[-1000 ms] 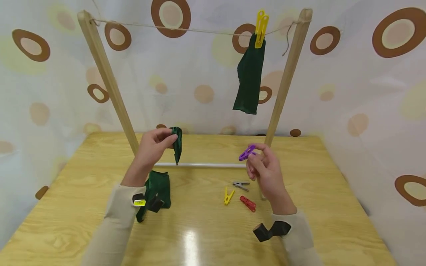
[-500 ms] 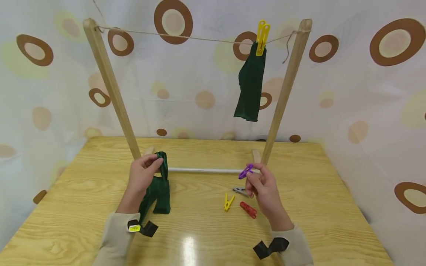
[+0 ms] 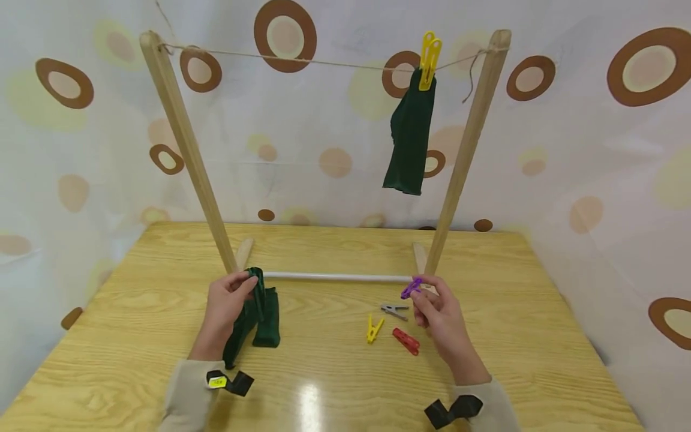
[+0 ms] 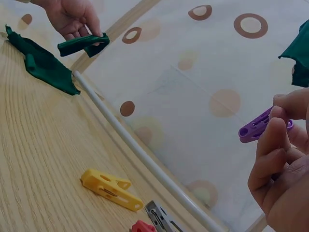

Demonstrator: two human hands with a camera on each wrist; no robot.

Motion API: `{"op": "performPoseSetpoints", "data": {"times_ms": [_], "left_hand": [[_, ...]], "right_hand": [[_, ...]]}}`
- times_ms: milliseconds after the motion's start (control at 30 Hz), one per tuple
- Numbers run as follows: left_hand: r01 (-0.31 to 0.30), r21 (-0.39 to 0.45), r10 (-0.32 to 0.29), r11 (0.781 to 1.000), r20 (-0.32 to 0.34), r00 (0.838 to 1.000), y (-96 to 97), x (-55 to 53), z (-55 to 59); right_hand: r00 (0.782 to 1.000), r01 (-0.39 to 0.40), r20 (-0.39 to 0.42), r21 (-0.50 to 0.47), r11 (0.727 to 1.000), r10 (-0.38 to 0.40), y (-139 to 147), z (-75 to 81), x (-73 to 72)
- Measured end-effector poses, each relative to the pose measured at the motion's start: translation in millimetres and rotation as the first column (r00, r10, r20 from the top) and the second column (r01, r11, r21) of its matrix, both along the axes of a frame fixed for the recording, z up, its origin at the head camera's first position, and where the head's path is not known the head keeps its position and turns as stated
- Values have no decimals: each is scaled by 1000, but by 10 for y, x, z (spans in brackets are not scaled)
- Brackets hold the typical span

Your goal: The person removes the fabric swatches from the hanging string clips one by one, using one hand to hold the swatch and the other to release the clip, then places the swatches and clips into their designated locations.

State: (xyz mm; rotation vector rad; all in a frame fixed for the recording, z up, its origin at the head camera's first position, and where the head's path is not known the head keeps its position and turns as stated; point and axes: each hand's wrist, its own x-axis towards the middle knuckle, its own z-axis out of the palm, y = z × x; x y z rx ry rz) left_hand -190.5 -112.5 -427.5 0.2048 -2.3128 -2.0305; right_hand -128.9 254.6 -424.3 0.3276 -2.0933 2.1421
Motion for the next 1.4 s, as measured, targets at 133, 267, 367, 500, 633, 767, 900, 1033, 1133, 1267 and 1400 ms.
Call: {"op": "performPoseSetpoints", "data": {"times_ms": [133,267,367,500,633,767,900,1033,1133,1267,1400], "left_hand": [[10,-62,-9,998,16,1000,-114,-14,-27],[39,-115,-35,993,33,999,-208,-12,-29],[107,-151,-103,983,34,994,-227,0,-39],[192,-181,-191,964,24,981,-221,12,-66],[240,-199,-239,950,28,971,-215,-5,-80],[269,-220,-264,938,50,963,-218,-4,-80],[260,-331,-243,907,92,966,-243,26,-75],[233,-457,-203,859,116,972,-279,36,-78],[188,-457,-161,869,98,982,-283,17,-69],[149,-329,-134,932,67,989,-270,-6,-55],[182,-179,-176,967,53,983,-261,-6,-47]], "right_hand": [[1000,9,16,43,999,-10,24,-65,-31],[1000,1,17,99,995,-2,63,-147,-63],[1000,-6,-4,130,991,7,106,-208,-79],[999,-33,-31,151,988,38,154,-281,-102],[996,-75,-22,201,977,81,190,-352,-131],[995,-98,39,276,956,91,212,-400,-148],[993,-102,86,350,931,76,201,-426,-149],[990,-128,97,383,915,98,215,-456,-159],[987,-152,103,397,905,121,242,-462,-172],[985,-165,109,418,893,131,269,-479,-188],[983,-174,120,414,893,136,273,-482,-191]]}}
